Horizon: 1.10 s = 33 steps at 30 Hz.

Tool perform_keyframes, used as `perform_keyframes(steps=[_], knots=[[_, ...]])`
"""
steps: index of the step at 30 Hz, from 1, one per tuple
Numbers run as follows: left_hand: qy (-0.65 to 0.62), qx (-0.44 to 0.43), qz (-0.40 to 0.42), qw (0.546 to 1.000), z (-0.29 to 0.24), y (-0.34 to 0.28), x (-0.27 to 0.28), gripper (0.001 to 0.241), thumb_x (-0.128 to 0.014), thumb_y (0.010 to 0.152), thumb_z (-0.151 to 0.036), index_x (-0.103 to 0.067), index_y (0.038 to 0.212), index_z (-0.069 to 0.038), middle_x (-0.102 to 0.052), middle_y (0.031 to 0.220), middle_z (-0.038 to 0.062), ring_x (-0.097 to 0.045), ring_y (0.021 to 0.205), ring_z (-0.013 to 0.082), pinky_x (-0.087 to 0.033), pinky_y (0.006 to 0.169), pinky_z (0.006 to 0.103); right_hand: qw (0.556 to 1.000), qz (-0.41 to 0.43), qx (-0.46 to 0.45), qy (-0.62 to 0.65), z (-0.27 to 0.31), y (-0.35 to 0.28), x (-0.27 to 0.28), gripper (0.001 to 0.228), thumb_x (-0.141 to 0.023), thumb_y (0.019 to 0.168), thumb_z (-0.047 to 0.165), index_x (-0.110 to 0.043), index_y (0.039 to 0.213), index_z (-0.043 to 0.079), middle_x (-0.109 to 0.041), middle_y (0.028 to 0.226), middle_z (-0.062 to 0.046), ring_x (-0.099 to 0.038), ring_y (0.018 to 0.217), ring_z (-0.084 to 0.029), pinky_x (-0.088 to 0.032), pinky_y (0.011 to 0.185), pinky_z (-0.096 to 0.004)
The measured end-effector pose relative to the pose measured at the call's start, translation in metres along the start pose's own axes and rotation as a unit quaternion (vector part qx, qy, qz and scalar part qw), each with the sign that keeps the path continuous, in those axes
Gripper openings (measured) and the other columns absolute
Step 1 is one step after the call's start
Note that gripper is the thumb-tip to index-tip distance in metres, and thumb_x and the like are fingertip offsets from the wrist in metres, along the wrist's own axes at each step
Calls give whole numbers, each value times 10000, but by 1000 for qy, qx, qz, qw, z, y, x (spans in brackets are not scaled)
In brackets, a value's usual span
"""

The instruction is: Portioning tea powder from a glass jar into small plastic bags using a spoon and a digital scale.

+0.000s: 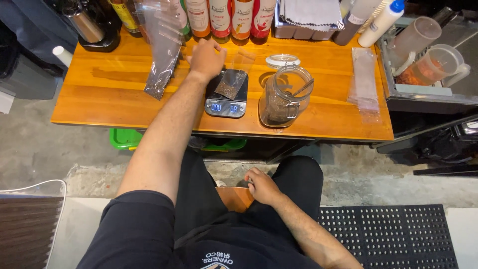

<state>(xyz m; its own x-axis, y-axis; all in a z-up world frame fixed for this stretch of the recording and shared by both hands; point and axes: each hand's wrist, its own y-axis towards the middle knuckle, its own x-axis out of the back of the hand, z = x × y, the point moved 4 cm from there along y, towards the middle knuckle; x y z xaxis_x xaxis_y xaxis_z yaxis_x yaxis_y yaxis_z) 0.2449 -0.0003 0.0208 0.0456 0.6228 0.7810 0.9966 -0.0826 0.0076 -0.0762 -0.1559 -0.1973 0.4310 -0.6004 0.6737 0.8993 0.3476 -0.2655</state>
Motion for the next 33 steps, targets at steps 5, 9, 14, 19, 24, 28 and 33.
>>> perform_keyframes(steps=[5,9,14,19,24,28,33], knots=[[95,37,92,990,-15,-1,-11,496,-504,1013,-544,-704,1185,-124,-384,1589,123,-313,1451,313,-124,1202,657,1000,-11,-14,-16,-5,3,-2,33,-645,948,150,-613,946,145,-597,990,-17,-591,937,-215,-469,831,-372],[144,37,63,987,-1,16,-36,535,-534,1028,-524,-666,1254,-57,-440,1505,140,-382,1394,351,-281,1077,608,998,51,7,-26,20,-5,19,115,-558,1015,161,-602,1053,61,-594,1046,-141,-642,1027,-380,-548,852,-461],[49,38,67,996,34,53,-79,372,-677,955,-462,-722,1007,-96,-406,1557,140,-336,1419,382,-235,1126,608,998,55,8,-32,22,-6,18,131,-548,1029,173,-597,1062,55,-600,1054,-148,-634,1059,-384,-539,880,-473],[9,-37,21,999,40,63,-84,162,-623,984,-304,-654,885,-181,-520,1207,47,-439,1242,323,-309,1019,636,999,16,26,-35,15,-5,13,90,-597,986,147,-611,1026,68,-629,1005,-144,-660,1014,-386,-551,847,-490],[-213,-173,-37,961,8,-10,-16,138,-516,1061,-202,-587,993,-106,-755,811,70,-726,856,254,-527,779,375,999,-43,29,-11,1,-3,5,104,-636,943,118,-640,1043,90,-668,978,-138,-694,969,-356,-575,827,-470],[-275,-263,-49,924,3,-71,10,85,-548,1048,-138,-610,1002,-102,-719,713,92,-709,734,258,-539,720,376,995,-81,-6,49,-12,2,3,225,-601,928,61,-662,1138,112,-724,968,-134,-716,985,-351,-588,835,-438],[-291,-298,-47,908,20,-152,10,91,-586,1035,-124,-654,976,-117,-689,638,68,-704,645,264,-547,661,359,964,-187,52,180,38,5,55,325,-630,873,12,-671,1186,89,-743,976,-146,-717,941,-287,-543,874,-426]])
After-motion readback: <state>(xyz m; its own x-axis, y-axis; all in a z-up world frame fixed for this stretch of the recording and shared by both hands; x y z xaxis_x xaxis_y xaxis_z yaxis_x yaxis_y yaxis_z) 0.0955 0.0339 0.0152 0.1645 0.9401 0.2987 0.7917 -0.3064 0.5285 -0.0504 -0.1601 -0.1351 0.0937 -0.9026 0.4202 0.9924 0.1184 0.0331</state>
